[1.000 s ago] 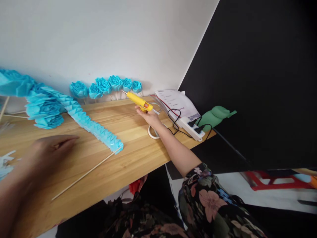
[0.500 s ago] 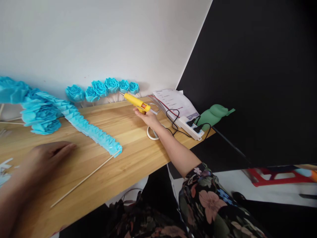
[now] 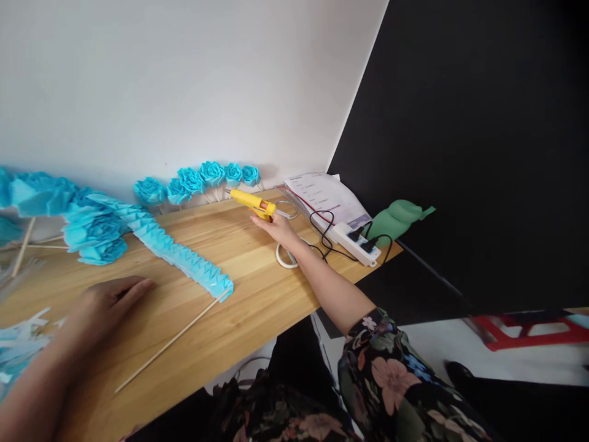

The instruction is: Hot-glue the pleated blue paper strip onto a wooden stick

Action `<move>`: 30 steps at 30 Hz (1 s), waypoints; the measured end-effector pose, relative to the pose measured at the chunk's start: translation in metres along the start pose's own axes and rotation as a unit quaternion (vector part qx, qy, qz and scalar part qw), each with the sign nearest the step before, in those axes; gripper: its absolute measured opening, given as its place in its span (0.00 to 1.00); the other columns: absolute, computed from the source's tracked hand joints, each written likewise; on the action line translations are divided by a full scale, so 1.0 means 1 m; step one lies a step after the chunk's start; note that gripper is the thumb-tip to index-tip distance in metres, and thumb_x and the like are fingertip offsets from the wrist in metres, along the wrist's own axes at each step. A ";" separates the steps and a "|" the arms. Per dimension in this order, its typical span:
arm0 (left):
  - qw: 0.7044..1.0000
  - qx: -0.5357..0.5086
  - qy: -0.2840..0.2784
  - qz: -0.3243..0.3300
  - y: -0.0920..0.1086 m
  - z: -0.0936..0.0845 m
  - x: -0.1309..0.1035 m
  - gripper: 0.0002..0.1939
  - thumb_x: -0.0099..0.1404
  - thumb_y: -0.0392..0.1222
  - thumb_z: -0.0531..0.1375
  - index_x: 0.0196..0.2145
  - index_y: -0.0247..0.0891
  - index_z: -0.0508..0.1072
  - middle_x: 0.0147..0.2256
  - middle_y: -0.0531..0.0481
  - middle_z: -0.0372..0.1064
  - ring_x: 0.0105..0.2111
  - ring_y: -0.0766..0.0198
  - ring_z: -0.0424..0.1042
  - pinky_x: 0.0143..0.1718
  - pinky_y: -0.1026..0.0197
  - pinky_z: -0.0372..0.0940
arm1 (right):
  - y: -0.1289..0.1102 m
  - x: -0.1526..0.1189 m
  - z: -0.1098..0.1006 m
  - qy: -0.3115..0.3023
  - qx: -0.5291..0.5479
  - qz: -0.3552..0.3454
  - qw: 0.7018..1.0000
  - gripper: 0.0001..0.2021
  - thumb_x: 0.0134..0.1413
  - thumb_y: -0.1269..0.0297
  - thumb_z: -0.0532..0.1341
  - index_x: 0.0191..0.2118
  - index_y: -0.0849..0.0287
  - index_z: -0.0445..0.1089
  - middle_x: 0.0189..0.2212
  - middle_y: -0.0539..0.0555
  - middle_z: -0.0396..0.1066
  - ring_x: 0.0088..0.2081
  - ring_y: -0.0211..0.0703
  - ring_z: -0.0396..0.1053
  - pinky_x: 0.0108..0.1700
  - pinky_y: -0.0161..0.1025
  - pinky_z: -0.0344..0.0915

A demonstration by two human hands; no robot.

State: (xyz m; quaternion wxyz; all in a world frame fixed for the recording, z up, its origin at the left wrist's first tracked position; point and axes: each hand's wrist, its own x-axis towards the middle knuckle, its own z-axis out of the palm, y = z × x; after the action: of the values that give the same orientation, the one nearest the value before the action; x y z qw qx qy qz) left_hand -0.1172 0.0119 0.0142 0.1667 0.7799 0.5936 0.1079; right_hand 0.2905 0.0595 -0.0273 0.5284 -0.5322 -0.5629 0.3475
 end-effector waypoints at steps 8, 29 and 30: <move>0.998 -0.051 -0.010 0.031 0.015 -0.007 -0.002 0.29 0.71 0.64 0.52 0.35 0.38 0.82 0.41 0.42 0.85 0.40 0.49 0.81 0.43 0.57 0.72 | -0.012 -0.007 -0.003 -0.099 -0.023 0.013 0.995 0.24 0.51 0.44 0.70 0.43 0.60 0.82 0.32 0.53 0.81 0.29 0.40 0.72 0.30 0.35 0.65; 0.992 -0.109 0.024 0.059 -0.001 0.008 0.008 0.26 0.69 0.61 0.53 0.26 0.39 0.71 0.26 0.48 0.73 0.29 0.59 0.68 0.33 0.59 0.58 | -0.022 -0.021 -0.003 -0.303 -0.096 -0.011 0.948 0.43 0.58 0.20 0.50 0.28 0.61 0.75 0.22 0.55 0.71 0.24 0.40 0.66 0.31 0.39 0.60; 0.992 -0.110 0.019 0.060 -0.003 0.008 0.008 0.26 0.70 0.61 0.53 0.25 0.39 0.71 0.26 0.48 0.73 0.29 0.59 0.68 0.33 0.58 0.58 | -0.023 -0.022 -0.003 -0.296 -0.113 -0.023 0.948 0.43 0.59 0.20 0.48 0.26 0.60 0.74 0.21 0.55 0.71 0.24 0.40 0.65 0.30 0.39 0.59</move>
State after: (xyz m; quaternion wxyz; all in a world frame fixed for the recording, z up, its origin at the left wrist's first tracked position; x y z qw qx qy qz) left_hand -0.1141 0.0194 0.0051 0.2335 0.7888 0.5332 0.1974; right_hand 0.2855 0.0335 -0.0096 0.2820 -0.4487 -0.7415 0.4116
